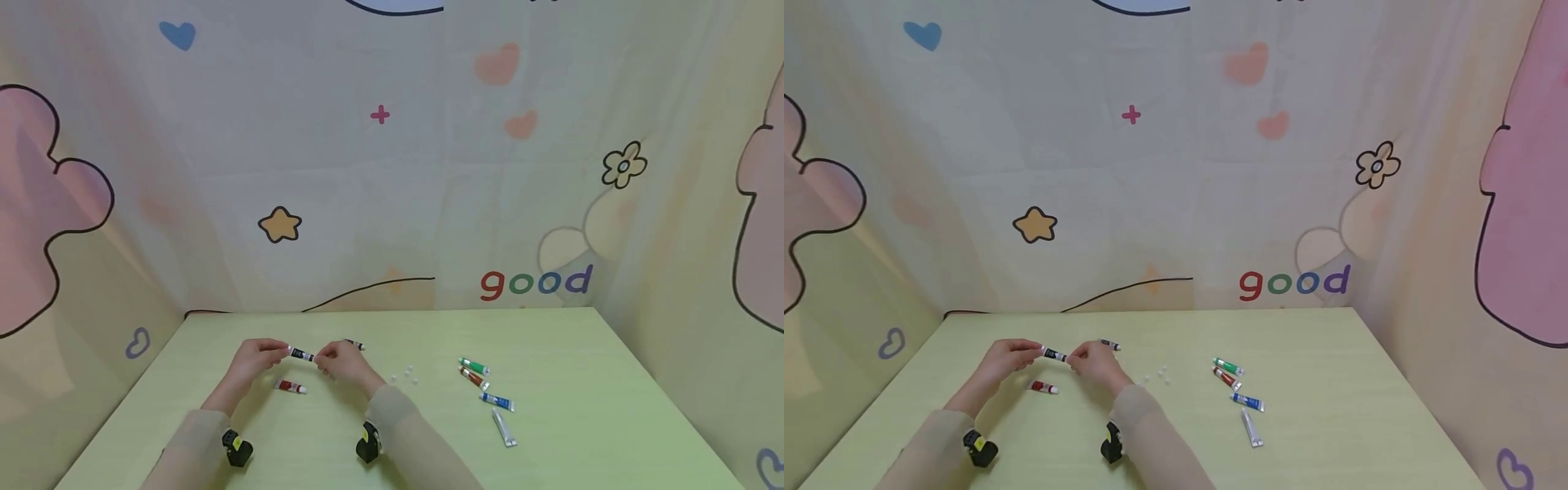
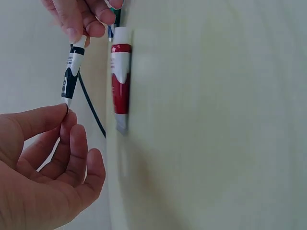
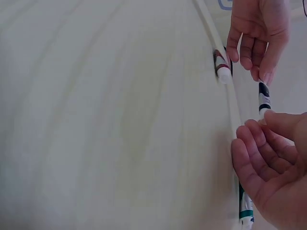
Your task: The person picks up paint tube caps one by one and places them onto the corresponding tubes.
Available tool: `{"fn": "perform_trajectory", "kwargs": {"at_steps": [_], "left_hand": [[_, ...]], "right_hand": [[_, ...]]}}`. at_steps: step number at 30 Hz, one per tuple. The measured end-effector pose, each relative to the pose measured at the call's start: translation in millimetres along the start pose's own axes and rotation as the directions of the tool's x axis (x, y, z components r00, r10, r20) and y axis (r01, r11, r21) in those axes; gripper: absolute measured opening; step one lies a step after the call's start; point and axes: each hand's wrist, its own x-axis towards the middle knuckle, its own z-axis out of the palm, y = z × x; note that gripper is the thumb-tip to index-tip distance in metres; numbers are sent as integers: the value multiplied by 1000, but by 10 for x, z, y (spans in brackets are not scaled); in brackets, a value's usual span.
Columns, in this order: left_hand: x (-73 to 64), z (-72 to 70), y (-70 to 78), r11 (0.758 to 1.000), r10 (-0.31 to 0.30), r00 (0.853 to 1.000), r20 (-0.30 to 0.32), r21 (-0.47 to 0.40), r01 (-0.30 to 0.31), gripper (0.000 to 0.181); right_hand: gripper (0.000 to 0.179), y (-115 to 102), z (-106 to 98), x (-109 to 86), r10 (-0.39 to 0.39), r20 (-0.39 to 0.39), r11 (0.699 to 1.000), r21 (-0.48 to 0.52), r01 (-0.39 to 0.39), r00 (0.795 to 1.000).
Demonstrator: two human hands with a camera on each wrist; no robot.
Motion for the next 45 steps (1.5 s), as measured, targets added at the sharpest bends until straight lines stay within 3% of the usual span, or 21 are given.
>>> {"fn": "perform_trajectory", "kwargs": {"at_steps": [5,10,16,26,39,45], "left_hand": [[16,28,-106,998,-28,999,34,49,26,28],[44,41,-204,995,-42,998,49,89,37,27],[27,0,-161,986,-24,997,74,167,11,23],[-71,-73,-80,959,7,994,105,282,-36,15],[-37,-43,-147,965,-29,990,135,263,-8,17],[-11,-62,-110,967,-47,988,149,255,8,20]], "right_hand": [[15,49,39,-19,2,9,998,-60,-2,1000],[13,69,98,-16,-15,-21,982,-186,11,1000],[12,70,154,22,-43,-20,955,-294,35,999],[12,-7,219,-26,-19,-30,953,-304,9,999],[10,3,205,-33,-6,-9,953,-302,3,1000],[10,-46,175,-32,-9,-18,952,-308,3,1000]]}}
